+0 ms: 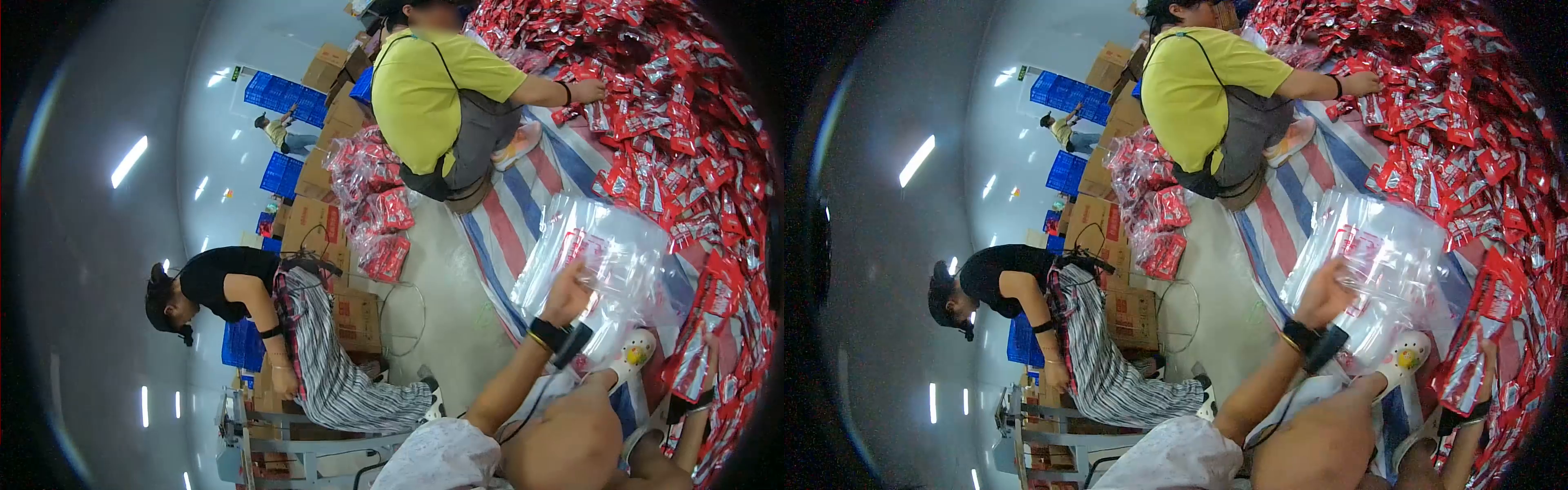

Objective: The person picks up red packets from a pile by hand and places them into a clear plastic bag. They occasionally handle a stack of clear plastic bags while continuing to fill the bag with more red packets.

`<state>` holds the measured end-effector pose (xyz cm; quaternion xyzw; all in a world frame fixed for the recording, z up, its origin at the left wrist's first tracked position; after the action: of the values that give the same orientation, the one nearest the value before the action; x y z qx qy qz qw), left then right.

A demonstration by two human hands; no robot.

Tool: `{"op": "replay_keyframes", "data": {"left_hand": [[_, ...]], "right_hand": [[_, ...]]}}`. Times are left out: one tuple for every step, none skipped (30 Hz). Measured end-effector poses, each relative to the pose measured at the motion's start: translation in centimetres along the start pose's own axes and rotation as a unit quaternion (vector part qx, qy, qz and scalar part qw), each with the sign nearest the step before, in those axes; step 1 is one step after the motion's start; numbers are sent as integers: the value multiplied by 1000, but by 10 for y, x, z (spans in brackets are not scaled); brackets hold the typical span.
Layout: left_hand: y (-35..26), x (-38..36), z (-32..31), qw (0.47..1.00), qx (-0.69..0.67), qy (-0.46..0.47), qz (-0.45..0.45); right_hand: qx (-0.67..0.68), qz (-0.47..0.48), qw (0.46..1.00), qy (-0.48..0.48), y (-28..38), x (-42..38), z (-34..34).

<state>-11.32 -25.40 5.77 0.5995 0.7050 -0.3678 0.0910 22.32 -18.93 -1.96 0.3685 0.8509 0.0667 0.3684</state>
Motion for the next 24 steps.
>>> {"op": "replay_keyframes", "data": {"left_hand": [[-10, -14, -17, 995, 39, -76, -48], [-7, -29, -32, 995, 42, -80, -50], [-4, -43, -52, 965, 214, -38, -144], [0, -54, -67, 899, 375, 12, -226], [10, -55, -71, 859, 452, 97, -217], [12, -60, -75, 662, 644, 180, -338], [18, -69, -94, 658, 676, 172, -283], [26, -56, -78, 642, 676, 208, -295], [25, -51, -90, 564, 724, 238, -317], [30, -43, -93, 494, 757, 184, -387], [38, -42, -109, 476, 776, 166, -379], [45, -42, -130, 448, 799, 143, -375], [58, -37, -141, 440, 814, 148, -349], [70, -31, -147, 428, 830, 151, -323], [82, -26, -155, 418, 828, 181, -326], [91, -26, -163, 427, 835, 189, -291], [106, -29, -175, 392, 840, 233, -293], [121, -31, -181, 357, 841, 279, -296], [134, -36, -177, 276, 836, 374, -291], [145, -39, -165, 280, 814, 421, -286], [156, -49, -166, 222, 816, 466, -258], [163, -59, -165, 163, 818, 503, -228], [167, -61, -159, 168, 813, 511, -221], [170, -64, -154, 161, 792, 539, -238]], "right_hand": [[4, 22, 999, -33, 0, -2, -3], [7, 19, 999, -33, -3, -1, -7], [-7, 20, 999, -28, -6, -1, -9], [-23, 24, 999, -29, -5, -6, -11], [-43, 35, 998, -40, 3, -13, -7], [-68, 19, 997, -44, 8, -10, 1], [-104, 34, 993, -51, 14, -12, 4], [-113, 57, 990, -57, 23, -20, -6], [-125, 79, 987, -64, 33, -22, -7], [-154, 94, 978, -108, 32, -13, 24], [-182, 161, 962, -124, 48, -29, 1], [-148, 205, 962, -105, 56, -34, -14], [-199, 150, 966, -77, 61, -40, -9], [-273, 151, 950, -20, 60, -37, 1], [-293, 117, 948, 37, 66, -50, -29], [-389, 47, 915, 99, 58, -45, -26], [-454, 81, 874, 153, 49, -37, -22], [-447, 36, 877, 176, 44, -38, -22], [-482, 57, 863, 142, 50, -41, -25], [-383, -65, 900, 197, 39, -36, -13], [-394, -35, 902, 171, 48, -29, -6], [-405, -10, 902, 151, 56, -23, 1], [-336, 82, 928, 142, 59, -10, 14], [-262, 123, 950, 114, 59, 3, 37]]}}
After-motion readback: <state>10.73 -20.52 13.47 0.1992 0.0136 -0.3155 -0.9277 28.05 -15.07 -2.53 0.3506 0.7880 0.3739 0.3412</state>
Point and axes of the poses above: each hand's wrist, its own x-axis towards the middle knuckle, its own z-axis out of the back of the hand, y = z × x, the point moved 4 cm from there along x, towards the middle knuckle, and after that the axes turned 8 degrees about -y, right-handed, at the moved point
